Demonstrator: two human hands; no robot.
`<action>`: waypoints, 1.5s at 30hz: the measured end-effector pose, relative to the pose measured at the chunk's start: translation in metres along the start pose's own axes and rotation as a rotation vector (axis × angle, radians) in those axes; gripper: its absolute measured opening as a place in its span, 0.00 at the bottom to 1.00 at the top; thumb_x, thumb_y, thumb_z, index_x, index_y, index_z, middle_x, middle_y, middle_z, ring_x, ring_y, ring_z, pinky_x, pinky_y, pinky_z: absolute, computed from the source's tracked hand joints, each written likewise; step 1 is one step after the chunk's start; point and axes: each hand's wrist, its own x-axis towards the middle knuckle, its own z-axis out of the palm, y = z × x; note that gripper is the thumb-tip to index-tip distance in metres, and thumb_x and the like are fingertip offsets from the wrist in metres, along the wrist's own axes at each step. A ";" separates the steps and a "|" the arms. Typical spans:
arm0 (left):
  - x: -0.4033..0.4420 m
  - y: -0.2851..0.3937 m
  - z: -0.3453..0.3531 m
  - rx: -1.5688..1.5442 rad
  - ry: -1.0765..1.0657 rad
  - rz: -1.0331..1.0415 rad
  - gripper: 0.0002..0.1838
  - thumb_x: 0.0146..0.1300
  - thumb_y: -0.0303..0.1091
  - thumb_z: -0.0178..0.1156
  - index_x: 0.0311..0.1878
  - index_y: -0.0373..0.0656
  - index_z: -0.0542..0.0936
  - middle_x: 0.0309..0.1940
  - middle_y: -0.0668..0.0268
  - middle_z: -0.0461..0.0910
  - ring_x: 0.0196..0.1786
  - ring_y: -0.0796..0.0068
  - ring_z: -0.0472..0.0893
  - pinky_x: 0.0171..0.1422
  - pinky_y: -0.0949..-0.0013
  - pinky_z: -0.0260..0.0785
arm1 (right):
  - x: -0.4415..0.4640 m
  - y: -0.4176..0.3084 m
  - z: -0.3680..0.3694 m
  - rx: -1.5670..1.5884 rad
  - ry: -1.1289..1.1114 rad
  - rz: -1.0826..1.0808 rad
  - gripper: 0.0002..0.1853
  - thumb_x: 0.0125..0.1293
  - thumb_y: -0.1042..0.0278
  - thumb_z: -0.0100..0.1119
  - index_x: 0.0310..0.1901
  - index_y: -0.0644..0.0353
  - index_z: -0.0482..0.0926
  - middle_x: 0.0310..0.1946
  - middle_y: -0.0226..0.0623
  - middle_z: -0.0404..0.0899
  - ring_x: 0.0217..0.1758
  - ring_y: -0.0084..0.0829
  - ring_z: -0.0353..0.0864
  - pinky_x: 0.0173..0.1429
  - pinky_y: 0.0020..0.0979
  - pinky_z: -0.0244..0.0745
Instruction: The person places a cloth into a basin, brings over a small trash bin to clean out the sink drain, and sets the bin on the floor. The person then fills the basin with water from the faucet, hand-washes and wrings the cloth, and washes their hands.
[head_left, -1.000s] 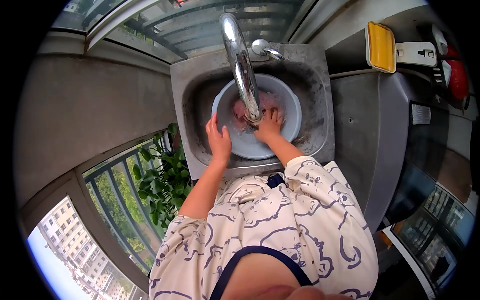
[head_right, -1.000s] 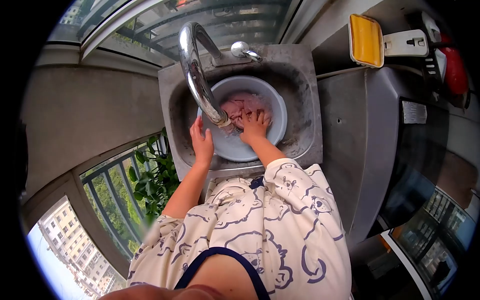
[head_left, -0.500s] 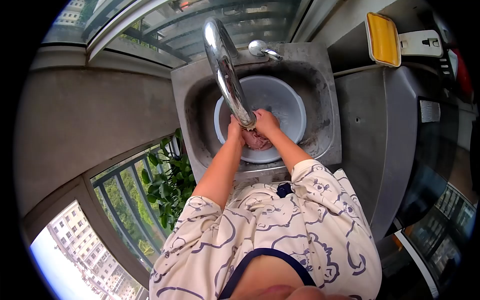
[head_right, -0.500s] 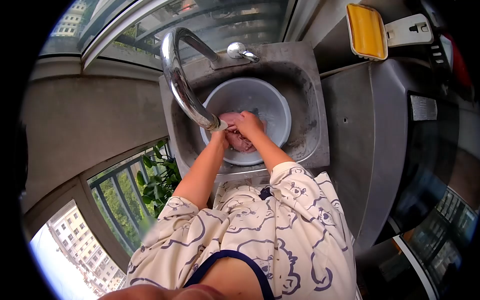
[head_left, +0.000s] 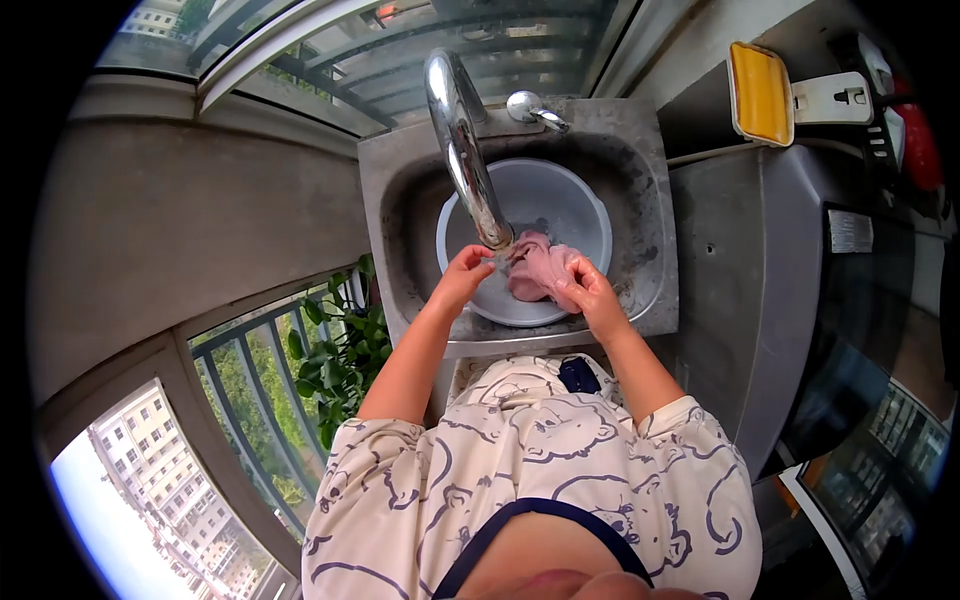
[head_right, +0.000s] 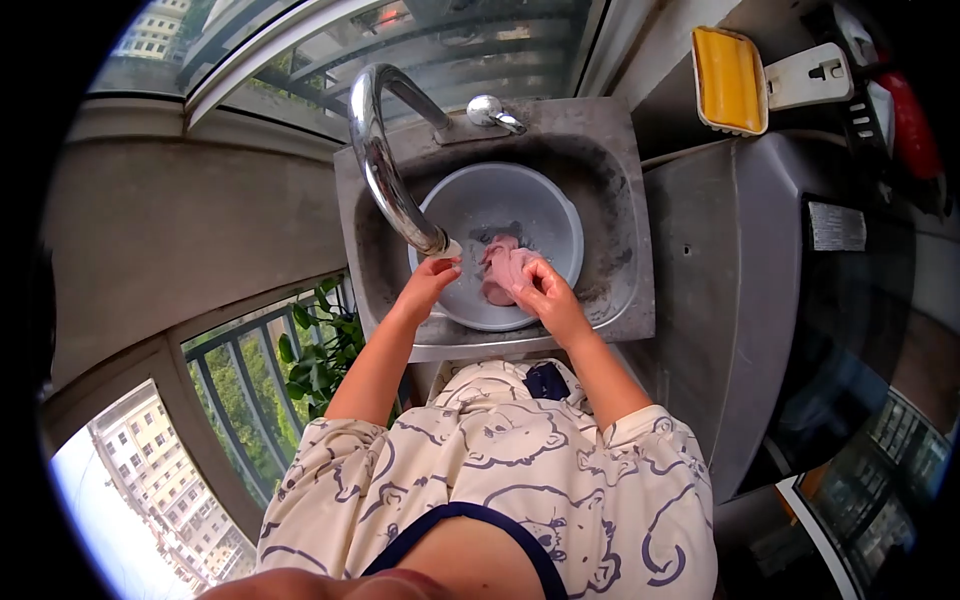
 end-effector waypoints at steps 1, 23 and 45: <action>0.009 -0.014 0.007 0.102 0.106 0.120 0.09 0.53 0.30 0.57 0.39 0.43 0.75 0.34 0.73 0.74 0.39 0.82 0.70 0.48 0.79 0.59 | -0.003 0.001 0.003 -0.116 -0.076 -0.053 0.07 0.56 0.72 0.52 0.30 0.55 0.63 0.26 0.22 0.61 0.28 0.12 0.58 0.31 0.16 0.56; 0.052 -0.019 0.015 0.830 0.516 0.438 0.21 0.51 0.36 0.55 0.48 0.43 0.66 0.45 0.53 0.70 0.47 0.54 0.72 0.49 0.62 0.64 | 0.122 0.071 -0.018 -1.738 0.367 -0.158 0.11 0.53 0.73 0.47 0.40 0.56 0.70 0.43 0.45 0.68 0.44 0.43 0.71 0.39 0.39 0.70; 0.066 0.011 -0.009 0.942 0.318 0.438 0.09 0.49 0.26 0.49 0.32 0.38 0.79 0.32 0.55 0.76 0.38 0.55 0.75 0.43 0.66 0.67 | 0.133 0.034 -0.015 -1.281 0.341 0.194 0.25 0.42 0.56 0.64 0.41 0.62 0.71 0.39 0.47 0.72 0.44 0.41 0.72 0.47 0.35 0.68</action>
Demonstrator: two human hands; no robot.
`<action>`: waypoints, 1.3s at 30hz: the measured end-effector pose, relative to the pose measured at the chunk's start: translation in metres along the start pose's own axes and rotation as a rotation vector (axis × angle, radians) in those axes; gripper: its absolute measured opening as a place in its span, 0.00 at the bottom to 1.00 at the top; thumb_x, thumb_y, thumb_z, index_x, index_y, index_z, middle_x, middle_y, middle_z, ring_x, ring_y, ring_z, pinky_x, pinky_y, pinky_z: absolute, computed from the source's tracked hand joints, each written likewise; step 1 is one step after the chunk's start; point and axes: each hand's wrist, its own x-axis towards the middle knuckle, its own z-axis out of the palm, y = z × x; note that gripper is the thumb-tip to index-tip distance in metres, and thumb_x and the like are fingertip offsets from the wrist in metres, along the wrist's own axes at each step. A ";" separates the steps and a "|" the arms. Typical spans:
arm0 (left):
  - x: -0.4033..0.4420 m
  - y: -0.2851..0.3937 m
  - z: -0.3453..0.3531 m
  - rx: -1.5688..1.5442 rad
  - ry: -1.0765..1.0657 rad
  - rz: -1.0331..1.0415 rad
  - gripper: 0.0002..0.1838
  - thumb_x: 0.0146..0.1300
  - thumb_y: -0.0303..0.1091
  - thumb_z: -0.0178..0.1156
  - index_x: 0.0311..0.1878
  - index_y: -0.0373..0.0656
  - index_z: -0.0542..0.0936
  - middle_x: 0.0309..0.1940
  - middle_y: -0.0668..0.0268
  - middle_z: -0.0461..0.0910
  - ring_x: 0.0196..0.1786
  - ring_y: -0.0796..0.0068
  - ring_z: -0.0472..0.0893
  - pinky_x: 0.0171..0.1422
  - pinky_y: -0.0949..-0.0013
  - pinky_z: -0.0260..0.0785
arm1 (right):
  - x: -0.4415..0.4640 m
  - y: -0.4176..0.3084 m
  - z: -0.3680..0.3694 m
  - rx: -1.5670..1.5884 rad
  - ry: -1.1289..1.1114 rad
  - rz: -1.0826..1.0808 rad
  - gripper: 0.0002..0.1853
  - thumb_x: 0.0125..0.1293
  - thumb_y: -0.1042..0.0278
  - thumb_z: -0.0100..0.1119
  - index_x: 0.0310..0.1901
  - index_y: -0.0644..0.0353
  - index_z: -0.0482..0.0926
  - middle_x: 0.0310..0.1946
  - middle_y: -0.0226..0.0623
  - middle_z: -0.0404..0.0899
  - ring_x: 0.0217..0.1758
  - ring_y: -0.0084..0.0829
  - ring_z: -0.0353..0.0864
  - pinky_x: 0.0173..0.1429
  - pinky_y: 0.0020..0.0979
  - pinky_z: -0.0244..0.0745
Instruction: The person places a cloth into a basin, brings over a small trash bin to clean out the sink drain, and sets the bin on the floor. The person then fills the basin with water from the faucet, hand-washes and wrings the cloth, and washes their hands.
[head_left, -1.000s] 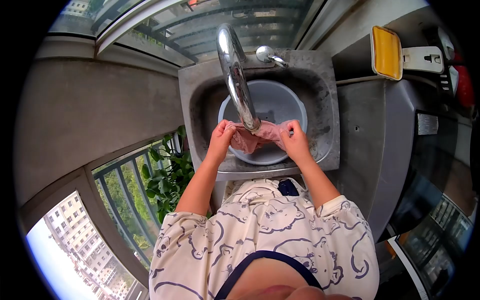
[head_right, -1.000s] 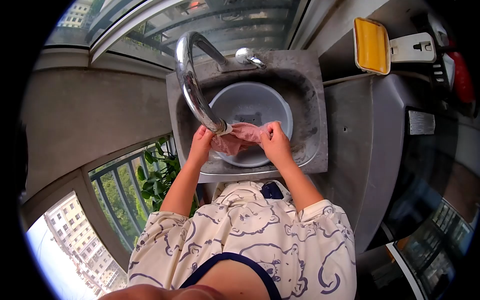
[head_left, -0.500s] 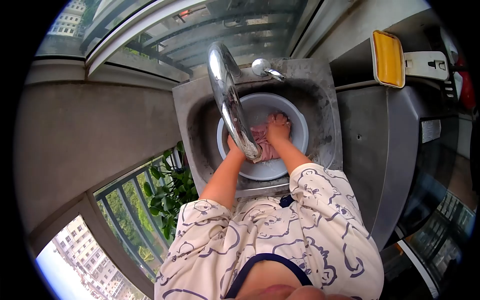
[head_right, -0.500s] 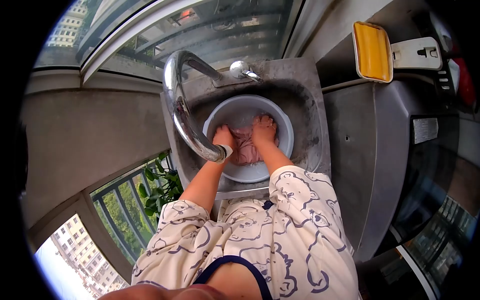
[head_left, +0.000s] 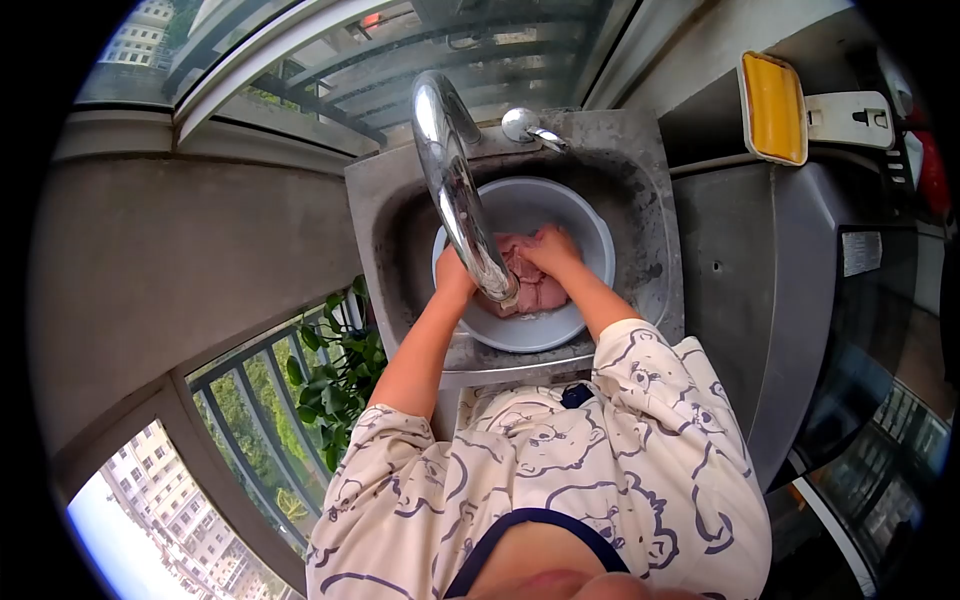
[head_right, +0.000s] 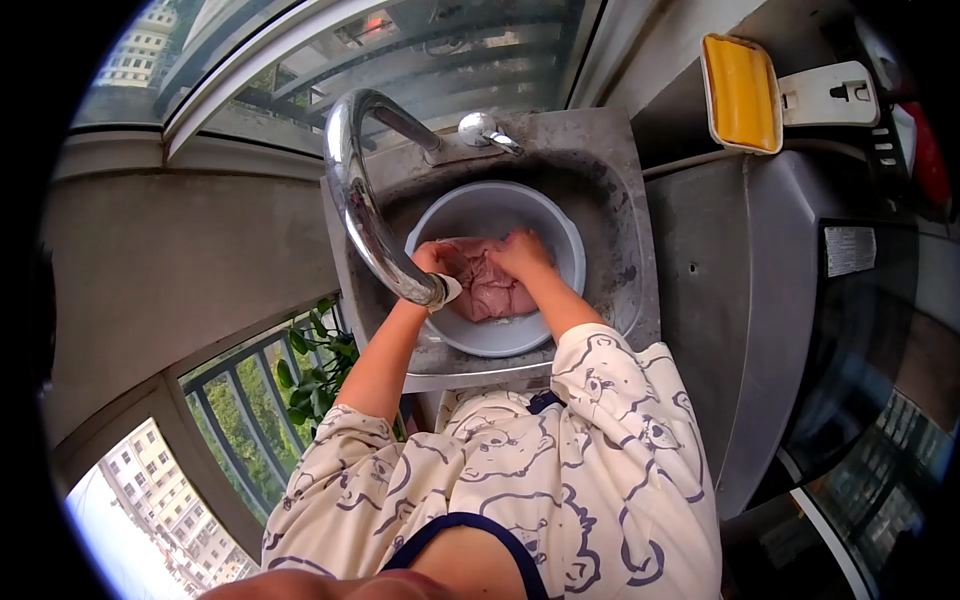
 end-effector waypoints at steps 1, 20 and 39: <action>0.003 -0.041 0.012 -0.199 -0.004 0.018 0.09 0.50 0.26 0.50 0.34 0.40 0.78 0.33 0.55 0.76 0.37 0.61 0.77 0.41 0.70 0.67 | -0.005 0.003 -0.010 0.004 -0.003 0.000 0.25 0.42 0.56 0.64 0.41 0.62 0.71 0.39 0.47 0.72 0.44 0.41 0.72 0.47 0.35 0.68; -0.097 0.055 -0.094 -0.065 0.213 0.631 0.10 0.34 0.13 0.51 0.20 0.40 0.69 0.27 0.61 0.74 0.33 0.62 0.74 0.34 0.69 0.66 | -0.111 -0.001 -0.095 0.112 0.219 -0.738 0.08 0.42 0.75 0.57 0.26 0.59 0.69 0.35 0.37 0.71 0.39 0.40 0.71 0.44 0.34 0.67; -0.073 0.021 -0.055 0.396 -0.098 0.421 0.04 0.43 0.24 0.52 0.23 0.46 0.74 0.21 0.65 0.75 0.31 0.65 0.75 0.33 0.64 0.66 | -0.053 0.038 -0.038 -0.485 -0.021 -0.365 0.08 0.54 0.69 0.48 0.36 0.52 0.73 0.31 0.39 0.77 0.37 0.41 0.76 0.38 0.38 0.69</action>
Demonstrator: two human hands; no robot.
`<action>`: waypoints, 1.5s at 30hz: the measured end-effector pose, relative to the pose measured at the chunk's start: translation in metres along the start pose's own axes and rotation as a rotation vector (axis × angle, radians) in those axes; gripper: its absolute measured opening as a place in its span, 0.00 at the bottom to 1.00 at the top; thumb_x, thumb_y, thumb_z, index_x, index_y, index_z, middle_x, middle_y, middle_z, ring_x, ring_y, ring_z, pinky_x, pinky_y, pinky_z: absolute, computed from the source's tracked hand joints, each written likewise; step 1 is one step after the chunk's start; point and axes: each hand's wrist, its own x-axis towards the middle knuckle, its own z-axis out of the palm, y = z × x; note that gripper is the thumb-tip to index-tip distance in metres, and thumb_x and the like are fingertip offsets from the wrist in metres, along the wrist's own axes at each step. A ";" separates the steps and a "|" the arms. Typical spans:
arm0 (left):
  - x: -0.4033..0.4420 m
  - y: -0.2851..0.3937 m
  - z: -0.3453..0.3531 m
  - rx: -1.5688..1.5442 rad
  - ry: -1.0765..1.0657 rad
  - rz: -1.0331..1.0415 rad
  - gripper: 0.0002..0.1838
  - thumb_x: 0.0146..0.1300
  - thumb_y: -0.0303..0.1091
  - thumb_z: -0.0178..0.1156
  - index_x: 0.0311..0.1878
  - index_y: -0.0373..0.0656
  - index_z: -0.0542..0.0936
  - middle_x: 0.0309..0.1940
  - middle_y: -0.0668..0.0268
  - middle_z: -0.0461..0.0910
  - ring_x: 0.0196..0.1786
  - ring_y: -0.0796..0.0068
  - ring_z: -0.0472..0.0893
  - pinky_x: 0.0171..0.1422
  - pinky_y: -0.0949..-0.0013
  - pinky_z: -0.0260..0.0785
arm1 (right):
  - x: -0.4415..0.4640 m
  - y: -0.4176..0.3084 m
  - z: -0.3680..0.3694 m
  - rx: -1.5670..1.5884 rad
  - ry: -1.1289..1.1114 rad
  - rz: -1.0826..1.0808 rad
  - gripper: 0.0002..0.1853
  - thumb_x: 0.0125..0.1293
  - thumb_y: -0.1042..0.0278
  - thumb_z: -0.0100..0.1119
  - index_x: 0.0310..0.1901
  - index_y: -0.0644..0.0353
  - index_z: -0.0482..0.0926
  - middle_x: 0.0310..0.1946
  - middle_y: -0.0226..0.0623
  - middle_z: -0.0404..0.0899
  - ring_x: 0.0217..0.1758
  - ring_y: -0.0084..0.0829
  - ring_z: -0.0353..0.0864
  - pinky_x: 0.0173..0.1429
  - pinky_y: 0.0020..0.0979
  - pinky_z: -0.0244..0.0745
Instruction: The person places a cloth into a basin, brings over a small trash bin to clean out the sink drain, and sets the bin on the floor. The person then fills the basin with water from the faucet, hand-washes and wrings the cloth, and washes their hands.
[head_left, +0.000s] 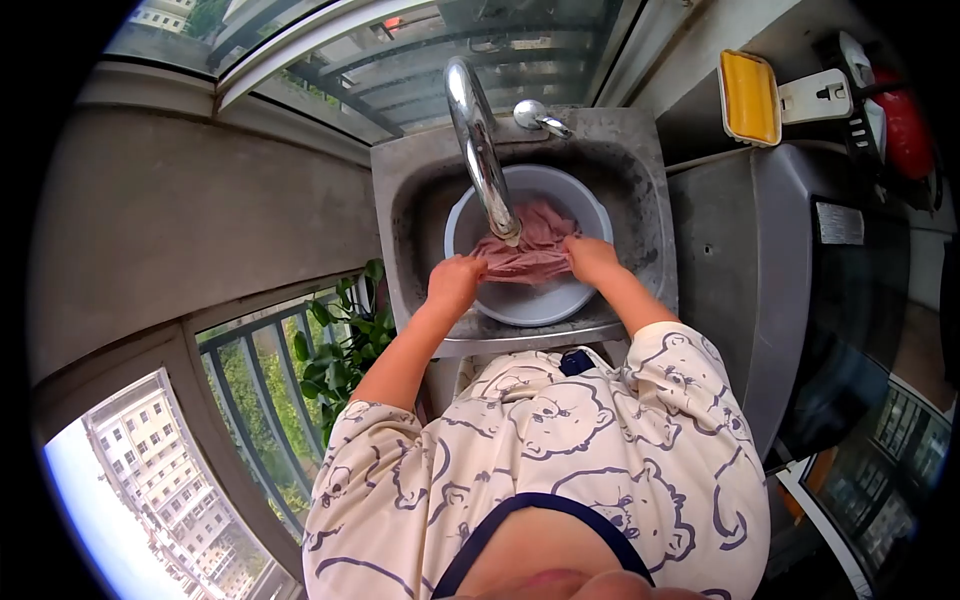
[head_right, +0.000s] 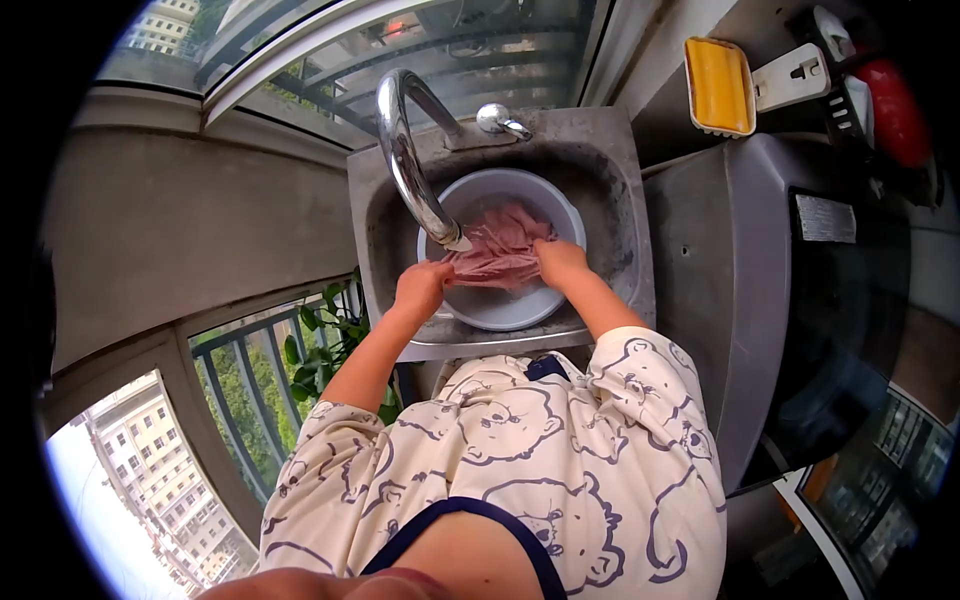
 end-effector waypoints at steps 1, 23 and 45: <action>-0.006 0.001 -0.017 -0.048 0.136 -0.014 0.06 0.43 0.22 0.51 0.24 0.46 0.73 0.22 0.65 0.75 0.31 0.63 0.74 0.33 0.64 0.65 | -0.011 -0.002 -0.024 0.078 -0.002 -0.077 0.07 0.56 0.69 0.47 0.36 0.53 0.73 0.31 0.39 0.77 0.36 0.42 0.76 0.38 0.38 0.69; 0.002 0.005 0.030 0.107 -0.056 0.018 0.06 0.45 0.34 0.58 0.27 0.46 0.77 0.23 0.63 0.75 0.33 0.59 0.75 0.35 0.61 0.67 | -0.025 -0.020 0.038 0.116 0.203 -0.007 0.06 0.55 0.67 0.50 0.34 0.53 0.75 0.32 0.36 0.74 0.35 0.39 0.74 0.39 0.37 0.69; 0.012 0.060 0.035 -1.605 0.168 -0.717 0.06 0.55 0.28 0.53 0.37 0.42 0.71 0.28 0.70 0.73 0.29 0.79 0.71 0.33 0.76 0.63 | -0.028 -0.044 0.017 1.303 -0.182 0.508 0.24 0.60 0.52 0.48 0.52 0.60 0.68 0.45 0.37 0.73 0.44 0.31 0.73 0.48 0.30 0.67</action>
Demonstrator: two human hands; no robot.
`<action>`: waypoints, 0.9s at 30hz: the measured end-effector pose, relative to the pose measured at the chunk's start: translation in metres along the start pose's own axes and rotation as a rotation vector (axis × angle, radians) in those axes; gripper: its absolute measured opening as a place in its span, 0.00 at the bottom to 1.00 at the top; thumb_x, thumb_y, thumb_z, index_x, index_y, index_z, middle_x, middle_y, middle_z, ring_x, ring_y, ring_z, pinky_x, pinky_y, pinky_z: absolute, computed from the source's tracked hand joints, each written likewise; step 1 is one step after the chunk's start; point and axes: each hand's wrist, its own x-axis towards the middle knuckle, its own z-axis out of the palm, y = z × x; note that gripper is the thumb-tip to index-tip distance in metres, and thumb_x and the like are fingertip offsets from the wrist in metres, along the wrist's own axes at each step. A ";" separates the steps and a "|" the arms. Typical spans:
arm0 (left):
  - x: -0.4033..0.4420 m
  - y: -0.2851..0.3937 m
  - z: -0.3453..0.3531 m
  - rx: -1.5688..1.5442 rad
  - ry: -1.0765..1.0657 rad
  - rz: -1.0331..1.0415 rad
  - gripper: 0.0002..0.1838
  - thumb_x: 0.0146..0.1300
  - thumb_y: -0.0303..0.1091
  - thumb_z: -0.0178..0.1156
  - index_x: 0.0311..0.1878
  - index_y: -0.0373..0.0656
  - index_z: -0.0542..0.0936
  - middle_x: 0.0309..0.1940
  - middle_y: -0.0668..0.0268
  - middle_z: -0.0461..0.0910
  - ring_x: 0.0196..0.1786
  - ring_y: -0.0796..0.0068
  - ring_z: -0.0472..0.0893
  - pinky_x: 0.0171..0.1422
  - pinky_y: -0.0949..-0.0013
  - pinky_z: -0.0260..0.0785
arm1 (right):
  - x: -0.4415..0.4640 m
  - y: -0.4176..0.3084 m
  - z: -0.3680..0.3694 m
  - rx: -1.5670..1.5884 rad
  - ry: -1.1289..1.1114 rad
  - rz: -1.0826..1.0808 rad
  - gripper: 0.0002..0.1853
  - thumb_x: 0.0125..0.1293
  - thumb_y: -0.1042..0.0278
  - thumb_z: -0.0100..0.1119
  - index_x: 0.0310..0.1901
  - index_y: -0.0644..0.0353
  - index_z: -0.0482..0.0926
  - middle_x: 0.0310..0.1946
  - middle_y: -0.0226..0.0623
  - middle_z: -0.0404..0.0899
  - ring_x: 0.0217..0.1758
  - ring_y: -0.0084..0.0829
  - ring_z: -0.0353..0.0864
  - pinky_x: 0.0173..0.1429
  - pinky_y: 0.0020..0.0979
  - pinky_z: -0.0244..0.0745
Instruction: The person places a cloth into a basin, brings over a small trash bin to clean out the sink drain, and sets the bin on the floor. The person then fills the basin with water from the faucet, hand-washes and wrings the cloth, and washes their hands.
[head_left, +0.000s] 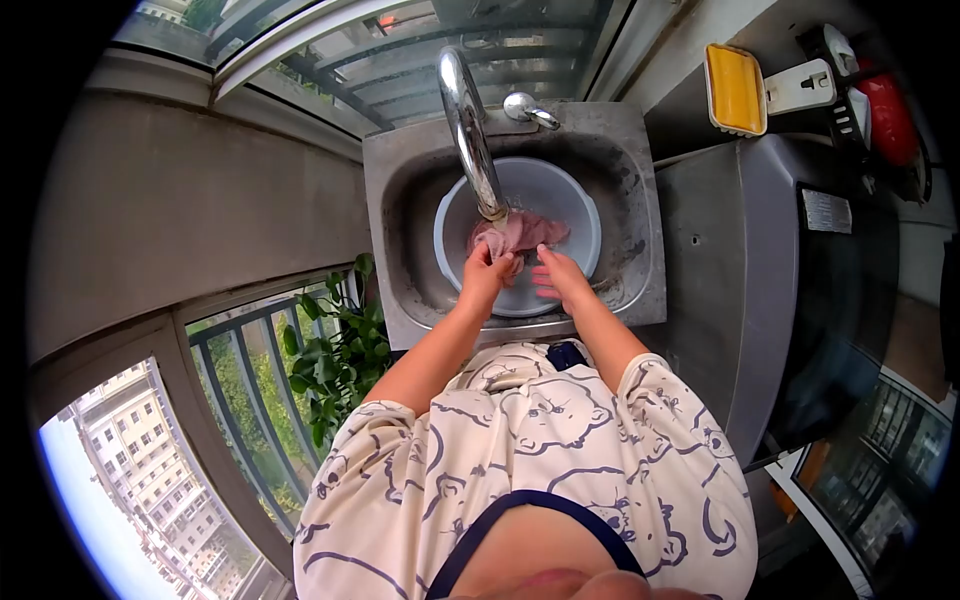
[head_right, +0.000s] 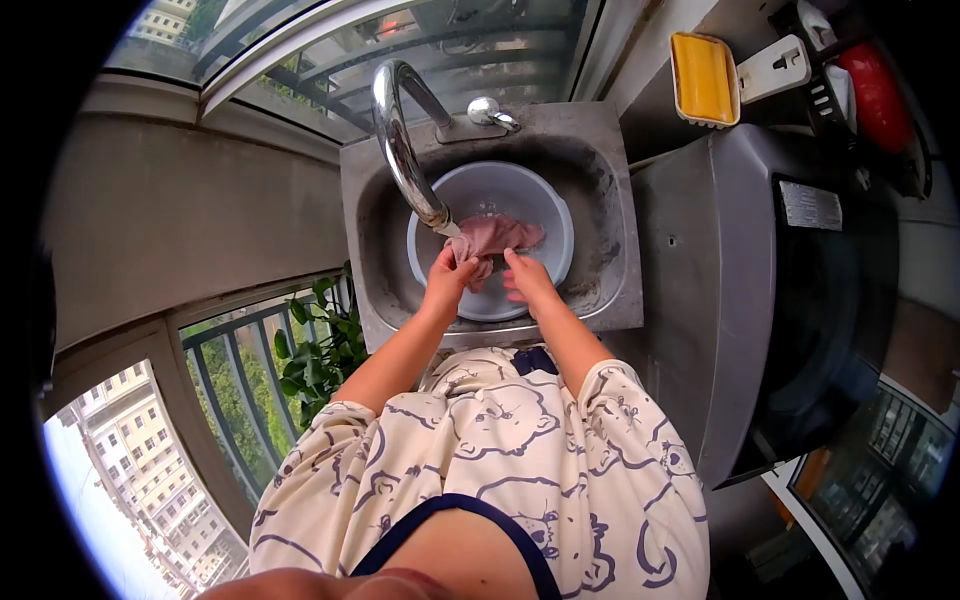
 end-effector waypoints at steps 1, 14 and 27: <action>-0.010 0.007 0.001 0.084 -0.150 0.129 0.09 0.55 0.26 0.53 0.40 0.40 0.71 0.31 0.71 0.74 0.32 0.80 0.72 0.38 0.76 0.65 | 0.000 -0.004 -0.005 0.306 -0.073 0.254 0.28 0.59 0.46 0.45 0.54 0.60 0.65 0.46 0.38 0.72 0.46 0.34 0.72 0.50 0.34 0.67; -0.029 -0.006 -0.048 0.272 0.220 0.048 0.38 0.53 0.42 0.58 0.63 0.41 0.50 0.62 0.56 0.50 0.61 0.62 0.58 0.56 0.60 0.61 | 0.037 -0.033 0.033 0.881 0.058 0.085 0.11 0.59 0.71 0.44 0.44 0.62 0.66 0.43 0.45 0.71 0.47 0.39 0.72 0.51 0.42 0.70; 0.010 -0.019 0.003 -0.886 -0.183 -0.555 0.18 0.60 0.49 0.46 0.43 0.45 0.73 0.36 0.64 0.76 0.33 0.72 0.76 0.36 0.70 0.72 | -0.016 -0.030 -0.003 -0.238 -0.141 -0.305 0.19 0.54 0.56 0.56 0.40 0.64 0.73 0.46 0.36 0.69 0.43 0.27 0.69 0.48 0.23 0.64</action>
